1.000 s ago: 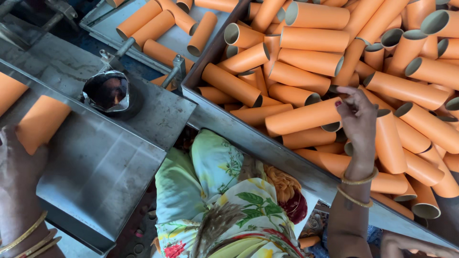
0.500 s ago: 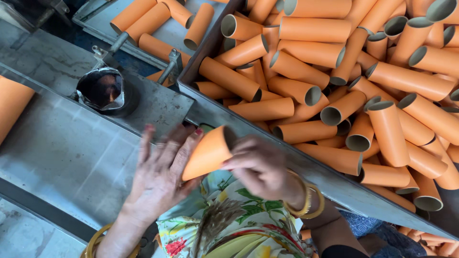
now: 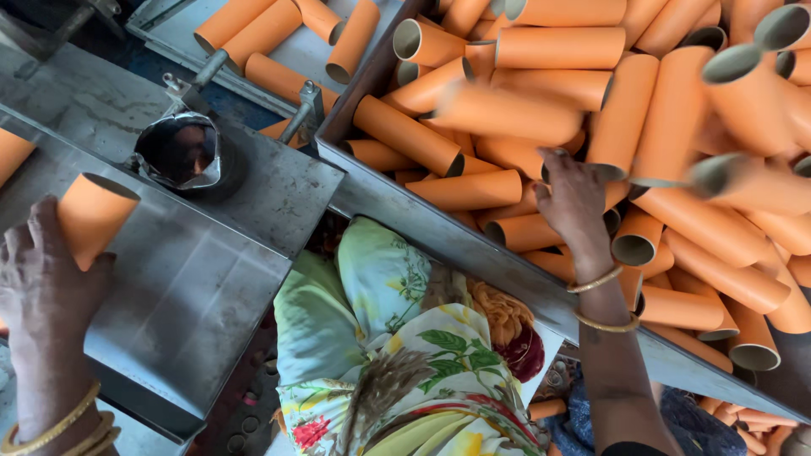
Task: The person sits on the floor and repeatedly picks up orange cylindrical tubes from a large bin, places them onto a metal tray, and then transfers them into a collection bin. The task involves continuous manual handling of the cylinders.
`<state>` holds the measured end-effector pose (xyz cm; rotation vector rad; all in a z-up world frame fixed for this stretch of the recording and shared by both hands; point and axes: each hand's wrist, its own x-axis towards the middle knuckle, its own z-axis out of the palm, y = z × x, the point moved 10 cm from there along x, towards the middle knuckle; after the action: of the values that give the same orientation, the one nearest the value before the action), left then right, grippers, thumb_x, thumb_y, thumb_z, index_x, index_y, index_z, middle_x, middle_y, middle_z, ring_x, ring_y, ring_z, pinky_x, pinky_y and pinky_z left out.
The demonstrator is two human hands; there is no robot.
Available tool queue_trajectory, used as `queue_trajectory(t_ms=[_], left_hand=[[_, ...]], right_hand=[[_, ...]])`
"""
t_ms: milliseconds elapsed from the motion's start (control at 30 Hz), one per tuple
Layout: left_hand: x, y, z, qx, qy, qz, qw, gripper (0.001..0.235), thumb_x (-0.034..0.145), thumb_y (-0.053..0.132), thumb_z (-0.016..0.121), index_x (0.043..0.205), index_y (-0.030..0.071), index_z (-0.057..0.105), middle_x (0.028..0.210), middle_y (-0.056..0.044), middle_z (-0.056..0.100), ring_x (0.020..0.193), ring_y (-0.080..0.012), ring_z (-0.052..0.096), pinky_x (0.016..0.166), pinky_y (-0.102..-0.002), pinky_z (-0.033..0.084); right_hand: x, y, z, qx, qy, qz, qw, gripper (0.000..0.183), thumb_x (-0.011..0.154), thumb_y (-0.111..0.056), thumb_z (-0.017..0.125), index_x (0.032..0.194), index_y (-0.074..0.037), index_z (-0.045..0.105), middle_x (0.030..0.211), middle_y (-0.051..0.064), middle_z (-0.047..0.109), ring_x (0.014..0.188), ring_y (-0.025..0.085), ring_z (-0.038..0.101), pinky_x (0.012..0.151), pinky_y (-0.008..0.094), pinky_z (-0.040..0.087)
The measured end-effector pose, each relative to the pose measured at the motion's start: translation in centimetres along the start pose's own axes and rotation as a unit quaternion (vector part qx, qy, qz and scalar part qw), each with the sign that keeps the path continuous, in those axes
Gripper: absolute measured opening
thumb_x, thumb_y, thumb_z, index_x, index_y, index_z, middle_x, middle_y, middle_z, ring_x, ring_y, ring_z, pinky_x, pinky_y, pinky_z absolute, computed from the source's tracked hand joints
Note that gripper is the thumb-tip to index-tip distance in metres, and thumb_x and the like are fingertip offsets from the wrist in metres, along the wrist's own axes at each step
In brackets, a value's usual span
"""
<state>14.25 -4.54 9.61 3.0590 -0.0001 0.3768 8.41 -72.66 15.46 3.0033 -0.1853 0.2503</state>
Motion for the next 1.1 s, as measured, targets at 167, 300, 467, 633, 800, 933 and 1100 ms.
queue_trajectory(t_ms=[167, 300, 467, 633, 800, 933, 1100], left_hand=[[-0.3, -2.2, 2.4, 0.009, -0.007, -0.015, 1.000, 0.072, 0.090, 0.029, 0.082, 0.150, 0.009, 0.046, 0.137, -0.024, 0.056, 0.129, -0.0420, 0.057, 0.102, -0.051, 0.051], [-0.8, 1.0, -1.2, 0.023, 0.013, 0.007, 1.000, 0.080, 0.087, 0.037, 0.083, 0.152, 0.009, 0.046, 0.143, -0.020, 0.053, 0.137, -0.0376, 0.052, 0.111, -0.055, 0.043], [-1.6, 10.8, -7.2, -0.056, 0.008, 0.078, 0.995, 0.094, 0.082, 0.046, 0.081, 0.161, 0.012, 0.045, 0.155, -0.018, 0.050, 0.145, -0.0333, 0.046, 0.122, -0.059, 0.025], [-4.7, 23.3, -13.4, -0.206, 0.045, 0.210, 0.955, 0.094, 0.074, 0.048, 0.085, 0.152, 0.014, 0.045, 0.155, -0.019, 0.046, 0.147, -0.0344, 0.040, 0.124, -0.062, 0.021], [-7.6, 30.3, -14.7, -0.273, 0.052, 0.331, 0.902, 0.095, 0.076, 0.039, 0.087, 0.154, 0.011, 0.041, 0.149, -0.016, 0.052, 0.139, -0.0335, 0.048, 0.122, -0.062, 0.024], [-5.4, 25.6, -8.0, -0.185, -0.079, 0.224, 0.954, 0.099, 0.065, 0.024, 0.088, 0.152, 0.012, 0.041, 0.122, -0.011, 0.063, 0.124, -0.0292, 0.061, 0.128, -0.058, 0.027], [-1.6, 11.0, -3.9, -0.034, 0.015, 0.100, 0.994, 0.093, 0.078, 0.029, 0.087, 0.159, 0.015, 0.043, 0.129, -0.013, 0.063, 0.125, -0.0316, 0.062, 0.120, -0.060, 0.034]], right_hand=[[0.8, -1.2, 1.0, 0.052, 0.045, -0.007, 0.998, 0.043, 0.090, -0.010, 0.073, 0.132, -0.017, 0.070, 0.098, 0.010, 0.072, 0.098, 0.029, 0.066, 0.098, 0.046, 0.037], [0.1, -3.5, -4.9, 0.077, 0.179, -0.070, 0.978, 0.032, 0.089, -0.003, 0.070, 0.118, -0.016, 0.073, 0.099, 0.007, 0.074, 0.097, 0.025, 0.067, 0.100, 0.046, 0.037], [-3.5, -4.3, -14.3, 0.149, 0.286, -0.048, 0.945, 0.025, 0.100, 0.002, 0.071, 0.120, -0.012, 0.074, 0.100, 0.007, 0.071, 0.094, 0.024, 0.062, 0.101, 0.041, 0.042], [-8.5, -9.7, -19.4, 0.352, 0.323, -0.144, 0.867, 0.019, 0.103, 0.007, 0.065, 0.115, -0.007, 0.067, 0.099, 0.008, 0.071, 0.096, 0.021, 0.066, 0.087, 0.033, 0.049], [-9.0, -18.0, -17.0, 0.551, 0.159, -0.317, 0.756, 0.025, 0.098, 0.002, 0.065, 0.121, -0.009, 0.065, 0.109, 0.008, 0.073, 0.091, 0.019, 0.071, 0.085, 0.035, 0.060], [-5.2, -16.5, -11.2, 0.523, 0.030, -0.194, 0.829, 0.038, 0.101, -0.006, 0.064, 0.138, -0.008, 0.057, 0.131, 0.013, 0.067, 0.092, 0.019, 0.075, 0.087, 0.035, 0.062], [0.3, -7.0, -4.7, 0.112, 0.010, -0.024, 0.993, 0.059, 0.092, -0.024, 0.076, 0.145, -0.009, 0.053, 0.119, 0.018, 0.070, 0.104, 0.037, 0.068, 0.082, 0.048, 0.055]])
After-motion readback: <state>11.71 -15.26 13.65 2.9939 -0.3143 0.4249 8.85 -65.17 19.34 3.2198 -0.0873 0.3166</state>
